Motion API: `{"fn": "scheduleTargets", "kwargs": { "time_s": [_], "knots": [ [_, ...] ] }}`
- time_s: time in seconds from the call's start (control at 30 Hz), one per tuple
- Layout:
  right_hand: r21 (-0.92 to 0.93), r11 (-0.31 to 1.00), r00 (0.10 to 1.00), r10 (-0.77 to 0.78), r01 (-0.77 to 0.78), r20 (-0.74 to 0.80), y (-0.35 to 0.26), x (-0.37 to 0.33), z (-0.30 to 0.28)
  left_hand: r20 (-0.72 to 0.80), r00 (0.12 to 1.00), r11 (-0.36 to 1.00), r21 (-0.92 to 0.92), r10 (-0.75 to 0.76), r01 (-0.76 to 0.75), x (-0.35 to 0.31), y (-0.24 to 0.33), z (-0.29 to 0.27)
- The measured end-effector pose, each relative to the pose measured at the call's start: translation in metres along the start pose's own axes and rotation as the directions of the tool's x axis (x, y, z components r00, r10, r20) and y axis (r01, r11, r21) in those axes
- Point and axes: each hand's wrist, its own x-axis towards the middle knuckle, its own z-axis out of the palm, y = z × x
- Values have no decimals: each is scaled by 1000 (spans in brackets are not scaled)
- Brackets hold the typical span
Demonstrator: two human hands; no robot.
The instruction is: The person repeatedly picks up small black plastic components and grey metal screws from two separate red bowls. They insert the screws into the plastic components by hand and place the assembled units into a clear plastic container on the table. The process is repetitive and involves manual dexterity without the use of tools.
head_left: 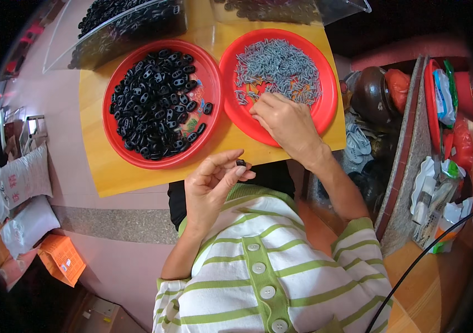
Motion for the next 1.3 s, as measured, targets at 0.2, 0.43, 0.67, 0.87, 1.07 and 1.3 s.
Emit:
{"fn": "scheduleTargets", "kwargs": {
  "time_s": [0.2,0.43,0.67,0.87,1.07,1.3],
  "knots": [
    [-71,997,999,-29,31,30,-5,11,-1,0,999,999,-25,33,-33,-1,0,-3],
    [62,996,998,61,-61,12,-7,15,-8,-39,999,998,-60,22,-24,3,-3,-9],
    [6,1000,998,9,-9,58,-2,15,-12,-57,998,997,-78,-23,19,8,-5,-14],
    [-5,1000,997,5,-5,78,-1,20,-11,-47,999,996,-82,-27,23,11,-4,-13],
    [13,1000,996,-19,18,88,2,22,-10,-61,997,997,-71,-39,34,14,-2,-13],
    [-31,999,996,-35,38,85,-1,23,-7,-42,998,996,-77,-42,39,16,-4,-14]
  ]
}}
